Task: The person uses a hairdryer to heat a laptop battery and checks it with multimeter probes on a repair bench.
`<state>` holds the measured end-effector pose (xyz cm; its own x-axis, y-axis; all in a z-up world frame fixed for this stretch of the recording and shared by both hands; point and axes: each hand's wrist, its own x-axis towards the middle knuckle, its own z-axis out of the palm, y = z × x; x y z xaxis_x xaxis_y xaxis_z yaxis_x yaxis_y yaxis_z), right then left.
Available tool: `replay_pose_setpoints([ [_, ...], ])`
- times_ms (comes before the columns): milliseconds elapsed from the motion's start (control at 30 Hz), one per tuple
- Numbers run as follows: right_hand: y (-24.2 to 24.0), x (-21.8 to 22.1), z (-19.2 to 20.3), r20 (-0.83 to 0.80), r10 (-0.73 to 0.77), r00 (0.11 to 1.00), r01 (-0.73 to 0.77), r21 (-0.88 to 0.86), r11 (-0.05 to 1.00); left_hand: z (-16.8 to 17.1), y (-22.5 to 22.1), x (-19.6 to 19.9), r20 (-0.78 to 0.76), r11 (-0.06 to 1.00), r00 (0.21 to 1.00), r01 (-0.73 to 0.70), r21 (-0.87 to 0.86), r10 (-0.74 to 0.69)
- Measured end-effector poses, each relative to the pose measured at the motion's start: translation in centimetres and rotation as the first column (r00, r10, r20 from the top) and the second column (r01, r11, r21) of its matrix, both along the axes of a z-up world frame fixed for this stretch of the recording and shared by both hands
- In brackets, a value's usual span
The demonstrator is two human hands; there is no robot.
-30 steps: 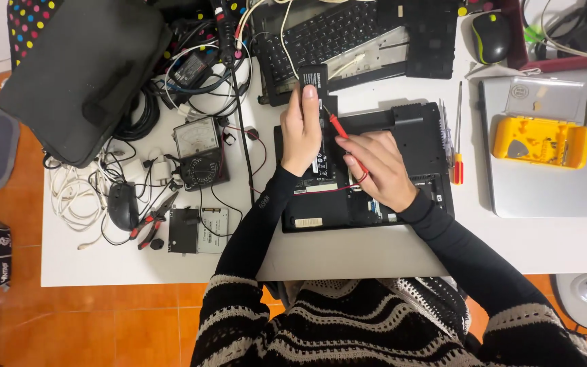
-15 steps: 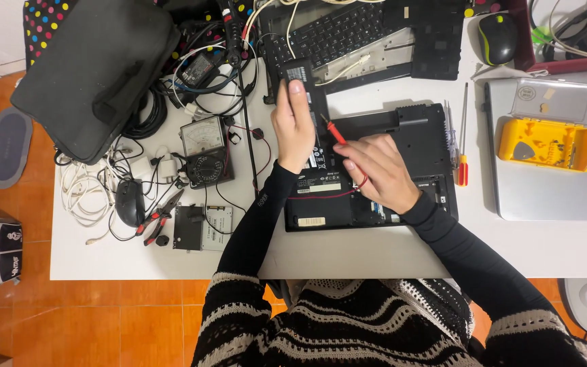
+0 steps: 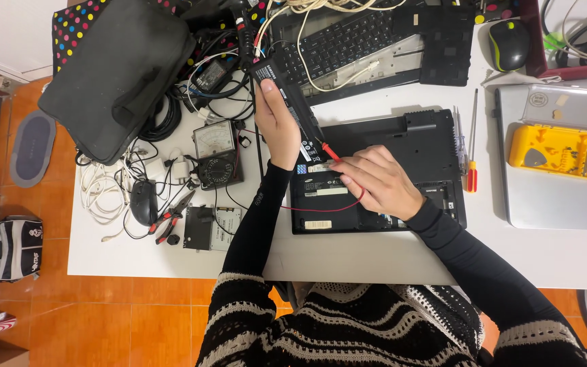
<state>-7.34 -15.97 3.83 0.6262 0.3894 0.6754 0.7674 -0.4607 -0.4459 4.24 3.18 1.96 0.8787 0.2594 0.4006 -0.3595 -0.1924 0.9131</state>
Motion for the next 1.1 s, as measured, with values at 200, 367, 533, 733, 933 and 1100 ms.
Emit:
replay_pose_setpoints([
  [200,0.0,0.0,0.0,0.003,0.015,1.0,-0.015,-0.003,1.0,1.1,0.1,-0.3,0.005,0.991,0.999,0.048,-0.122,-0.048],
  [367,0.0,0.0,0.1,-0.004,0.022,1.0,-0.022,0.008,1.0,0.8,0.2,-0.2,-0.025,0.983,0.999,0.033,-0.181,-0.038],
  [533,0.0,0.1,-0.1,0.0,0.024,1.0,-0.024,0.009,1.0,1.0,0.6,0.0,0.046,0.978,0.999,0.031,-0.208,-0.022],
  [733,0.0,0.1,-0.3,0.004,0.03,1.0,-0.03,-0.004,1.0,0.5,1.4,0.4,0.043,0.957,0.998,-0.02,-0.288,0.034],
  [933,-0.2,-0.2,0.0,0.016,-0.018,1.0,0.018,0.008,1.0,1.4,2.0,1.5,-0.052,0.835,0.998,-0.001,-0.551,-0.034],
  [1100,-0.3,-0.4,-0.5,0.055,-0.058,0.997,0.055,0.063,0.997,-0.2,2.9,2.2,-0.01,0.526,0.896,0.252,-0.813,-0.444],
])
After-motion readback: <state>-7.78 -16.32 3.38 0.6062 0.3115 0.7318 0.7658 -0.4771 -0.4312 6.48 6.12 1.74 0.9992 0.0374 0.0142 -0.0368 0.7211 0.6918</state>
